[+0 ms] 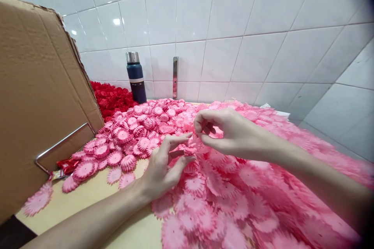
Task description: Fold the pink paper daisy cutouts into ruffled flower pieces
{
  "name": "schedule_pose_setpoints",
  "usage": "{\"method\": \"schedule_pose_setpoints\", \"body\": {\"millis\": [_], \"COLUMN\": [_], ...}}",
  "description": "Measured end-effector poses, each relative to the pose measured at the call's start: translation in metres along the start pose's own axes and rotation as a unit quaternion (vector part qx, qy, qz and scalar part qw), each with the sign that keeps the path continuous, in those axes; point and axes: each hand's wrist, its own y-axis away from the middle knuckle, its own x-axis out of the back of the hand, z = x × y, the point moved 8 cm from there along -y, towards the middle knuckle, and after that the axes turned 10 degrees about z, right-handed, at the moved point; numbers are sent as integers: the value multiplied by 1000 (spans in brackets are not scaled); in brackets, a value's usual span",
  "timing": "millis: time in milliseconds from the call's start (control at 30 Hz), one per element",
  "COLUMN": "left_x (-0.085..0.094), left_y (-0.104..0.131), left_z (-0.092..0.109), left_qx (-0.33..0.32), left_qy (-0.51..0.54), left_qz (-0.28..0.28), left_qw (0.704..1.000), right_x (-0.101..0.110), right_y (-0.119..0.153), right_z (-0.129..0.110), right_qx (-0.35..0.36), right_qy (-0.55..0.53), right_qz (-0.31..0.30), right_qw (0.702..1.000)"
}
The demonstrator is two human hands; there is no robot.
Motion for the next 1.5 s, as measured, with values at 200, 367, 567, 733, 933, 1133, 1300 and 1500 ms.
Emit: {"method": "schedule_pose_setpoints", "body": {"millis": [200, 367, 567, 733, 933, 1133, 1300, 1500], "left_x": [0, 0, -1, -3, -1, 6, 0, -1], "left_y": [-4, -3, -2, -2, -3, -4, -2, -1], "left_z": [12, 19, 15, 15, 10, 15, 7, 1], "left_qx": [-74, -119, -101, -93, -72, -56, -16, 15], "left_qy": [-75, -126, -123, -88, -119, -33, -22, -24], "left_qz": [-16, -10, -13, -26, -8, 37, 12, -3], "left_qw": [994, 985, 987, 991, 990, 997, 1000, 1000], "right_x": [-2, -3, -10, -15, -18, 20, 43, 14], "right_y": [2, 3, 4, 6, 4, -3, -3, 0], "right_z": [-7, -9, -9, -11, -6, 19, 27, -4], "right_qx": [-10, 9, 2, 10, 26, 24, 20, -12], "right_qy": [-71, -19, -4, 33, 7, 98, 182, -4], "right_qz": [-25, -22, -59, -60, -28, 109, 166, -7], "right_qw": [997, 1000, 998, 998, 999, 989, 969, 1000]}}
